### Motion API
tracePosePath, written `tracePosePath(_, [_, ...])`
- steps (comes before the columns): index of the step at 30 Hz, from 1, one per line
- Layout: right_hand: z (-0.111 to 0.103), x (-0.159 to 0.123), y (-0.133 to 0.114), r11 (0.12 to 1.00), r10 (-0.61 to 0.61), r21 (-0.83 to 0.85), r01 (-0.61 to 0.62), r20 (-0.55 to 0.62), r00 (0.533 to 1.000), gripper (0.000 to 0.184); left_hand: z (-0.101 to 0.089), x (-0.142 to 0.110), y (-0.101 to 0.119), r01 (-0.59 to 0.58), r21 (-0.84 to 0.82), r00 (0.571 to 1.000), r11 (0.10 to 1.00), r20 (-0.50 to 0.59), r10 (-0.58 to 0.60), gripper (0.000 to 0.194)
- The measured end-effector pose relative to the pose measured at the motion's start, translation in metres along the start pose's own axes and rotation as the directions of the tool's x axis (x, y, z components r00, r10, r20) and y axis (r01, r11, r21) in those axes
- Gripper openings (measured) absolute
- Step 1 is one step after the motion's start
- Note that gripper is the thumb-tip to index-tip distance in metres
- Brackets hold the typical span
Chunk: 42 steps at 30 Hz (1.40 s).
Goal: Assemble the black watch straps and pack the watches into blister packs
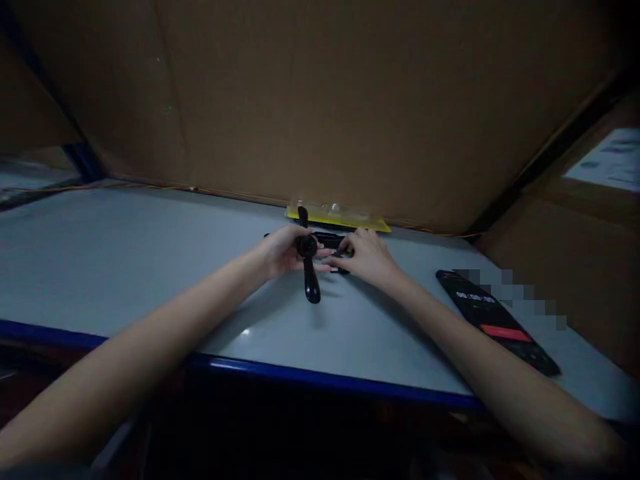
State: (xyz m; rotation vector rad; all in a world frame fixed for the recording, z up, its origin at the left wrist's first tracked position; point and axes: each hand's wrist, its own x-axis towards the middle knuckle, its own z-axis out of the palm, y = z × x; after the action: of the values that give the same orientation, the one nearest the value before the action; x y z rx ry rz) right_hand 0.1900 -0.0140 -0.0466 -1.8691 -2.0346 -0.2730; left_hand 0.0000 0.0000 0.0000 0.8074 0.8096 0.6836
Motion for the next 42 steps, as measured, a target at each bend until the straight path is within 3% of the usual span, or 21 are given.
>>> tracePosePath(4, [0.003,0.006,-0.004,0.993,0.097,0.048,-0.104,0.118,0.988,0.037,-0.001,0.001,0.002,-0.058,0.007,0.998,0.998,-0.016,0.058,0.01])
tracePosePath(7, [0.001,0.009,0.0,0.984,0.129,0.095,-0.148,0.18,0.975,0.043,-0.004,0.004,0.002,-0.057,0.017,0.998,0.998,-0.013,0.057,0.012])
tracePosePath(11, [-0.003,0.011,0.01,0.985,0.07,0.138,-0.102,0.218,0.973,0.049,-0.008,0.008,0.001,-0.051,0.046,0.999,0.998,0.003,0.051,0.013])
tracePosePath(16, [-0.005,0.017,0.015,0.974,0.016,0.205,-0.097,0.367,0.93,0.048,-0.009,0.011,0.0,-0.06,0.083,0.998,0.995,0.001,0.06,0.012])
tracePosePath(20, [-0.004,0.015,0.013,0.938,0.006,0.326,-0.12,0.331,0.944,0.047,-0.009,0.012,0.0,-0.057,0.094,0.998,0.994,0.008,0.057,0.013])
tracePosePath(25, [-0.004,0.01,0.007,0.811,-0.007,0.569,-0.136,0.241,0.971,0.036,-0.01,0.01,0.0,-0.043,0.102,0.999,0.994,0.021,0.041,0.01])
tracePosePath(29, [-0.021,0.007,0.006,0.681,0.024,0.725,-0.102,0.116,0.993,0.03,-0.009,0.009,-0.001,-0.026,0.124,1.0,0.992,0.019,0.024,0.013])
tracePosePath(32, [-0.039,0.001,0.007,0.5,0.063,0.849,-0.169,0.159,0.985,0.041,-0.009,0.009,-0.002,-0.005,0.129,0.999,0.992,0.035,0.001,0.015])
tracePosePath(35, [-0.05,-0.007,0.004,0.334,-0.006,0.91,-0.246,0.263,0.965,0.052,-0.009,0.009,-0.005,0.02,0.119,0.992,0.993,0.122,-0.035,0.023])
tracePosePath(37, [-0.052,-0.012,-0.003,0.311,-0.065,0.914,-0.26,0.294,0.954,0.058,-0.009,0.009,-0.007,0.033,0.124,0.984,0.992,0.172,-0.054,0.029])
tracePosePath(42, [-0.045,-0.015,-0.02,0.38,-0.125,0.892,-0.247,0.314,0.941,0.063,-0.003,0.003,-0.011,0.029,0.141,0.982,0.99,0.181,-0.055,0.029])
